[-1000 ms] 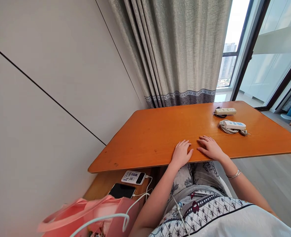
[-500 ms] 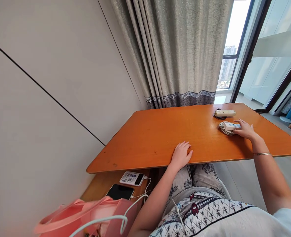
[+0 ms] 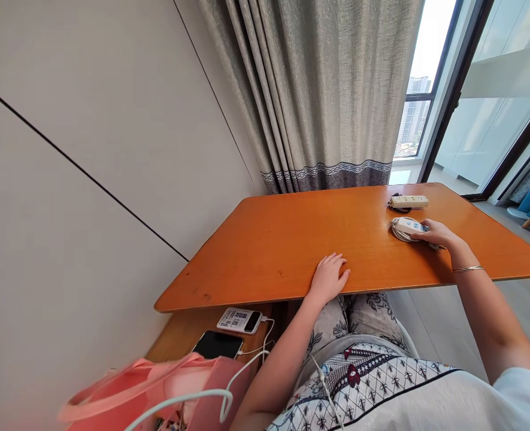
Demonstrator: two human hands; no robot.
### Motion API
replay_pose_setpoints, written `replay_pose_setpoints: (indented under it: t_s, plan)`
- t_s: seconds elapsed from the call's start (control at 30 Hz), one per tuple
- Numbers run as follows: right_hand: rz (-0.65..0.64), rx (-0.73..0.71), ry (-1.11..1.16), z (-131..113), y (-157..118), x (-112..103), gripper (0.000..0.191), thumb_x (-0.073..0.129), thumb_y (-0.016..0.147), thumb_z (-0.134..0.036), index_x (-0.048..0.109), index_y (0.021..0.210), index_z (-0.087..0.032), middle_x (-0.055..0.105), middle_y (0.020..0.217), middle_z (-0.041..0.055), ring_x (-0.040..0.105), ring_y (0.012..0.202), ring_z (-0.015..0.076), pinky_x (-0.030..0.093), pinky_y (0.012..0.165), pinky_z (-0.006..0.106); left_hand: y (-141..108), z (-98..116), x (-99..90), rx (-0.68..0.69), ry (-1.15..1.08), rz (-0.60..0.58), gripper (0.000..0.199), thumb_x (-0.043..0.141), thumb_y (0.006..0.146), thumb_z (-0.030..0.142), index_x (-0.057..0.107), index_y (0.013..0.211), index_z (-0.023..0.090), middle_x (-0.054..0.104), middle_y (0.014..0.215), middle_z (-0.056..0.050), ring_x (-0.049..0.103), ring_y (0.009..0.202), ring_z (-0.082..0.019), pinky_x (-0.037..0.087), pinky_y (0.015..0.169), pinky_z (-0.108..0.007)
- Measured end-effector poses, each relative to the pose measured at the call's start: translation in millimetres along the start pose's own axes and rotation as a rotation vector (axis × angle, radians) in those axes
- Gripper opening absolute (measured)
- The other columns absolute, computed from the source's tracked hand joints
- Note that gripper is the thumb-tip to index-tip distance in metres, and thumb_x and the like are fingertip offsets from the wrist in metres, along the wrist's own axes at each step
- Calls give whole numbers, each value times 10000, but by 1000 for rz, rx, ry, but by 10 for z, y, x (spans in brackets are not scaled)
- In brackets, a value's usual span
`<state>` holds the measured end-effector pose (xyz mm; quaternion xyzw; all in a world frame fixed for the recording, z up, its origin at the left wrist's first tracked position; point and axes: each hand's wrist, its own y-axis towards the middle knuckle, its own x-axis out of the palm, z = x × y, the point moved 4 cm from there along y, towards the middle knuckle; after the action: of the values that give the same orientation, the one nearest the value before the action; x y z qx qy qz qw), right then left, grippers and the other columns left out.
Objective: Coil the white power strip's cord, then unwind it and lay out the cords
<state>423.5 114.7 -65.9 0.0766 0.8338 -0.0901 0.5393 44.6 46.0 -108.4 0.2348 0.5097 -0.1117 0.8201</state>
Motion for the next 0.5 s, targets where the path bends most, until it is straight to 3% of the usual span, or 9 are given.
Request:
replay_pose_setpoints:
  t_s: [0.13, 0.3, 0.5]
  plan:
    - [5, -51, 31, -279, -93, 88, 631, 746, 699, -543, 641, 1179, -147, 713, 1134, 135, 665, 1018, 301, 507, 750, 328, 7, 4, 5, 12, -24, 13, 319, 540, 924, 299, 657, 1185, 158, 619, 1389, -134, 508, 1366, -282, 352, 1180, -480]
    - [-38, -222, 228, -823, -275, 376, 565, 813, 655, -528, 661, 1066, -171, 725, 1023, 99, 666, 926, 265, 495, 718, 302, 32, -31, 8, -1, -98, 67, 408, 581, 893, 300, 582, 1276, 160, 626, 1360, -169, 545, 1323, -311, 382, 1147, -511]
    - [-217, -313, 827, -1518, -619, 855, 505, 801, 713, -563, 614, 979, -177, 697, 916, 71, 641, 736, 179, 504, 593, 268, 61, -156, 47, -83, -543, 168, 803, 600, 903, 405, 154, 1528, 170, 576, 1401, -205, 591, 1275, -267, 459, 1072, -448]
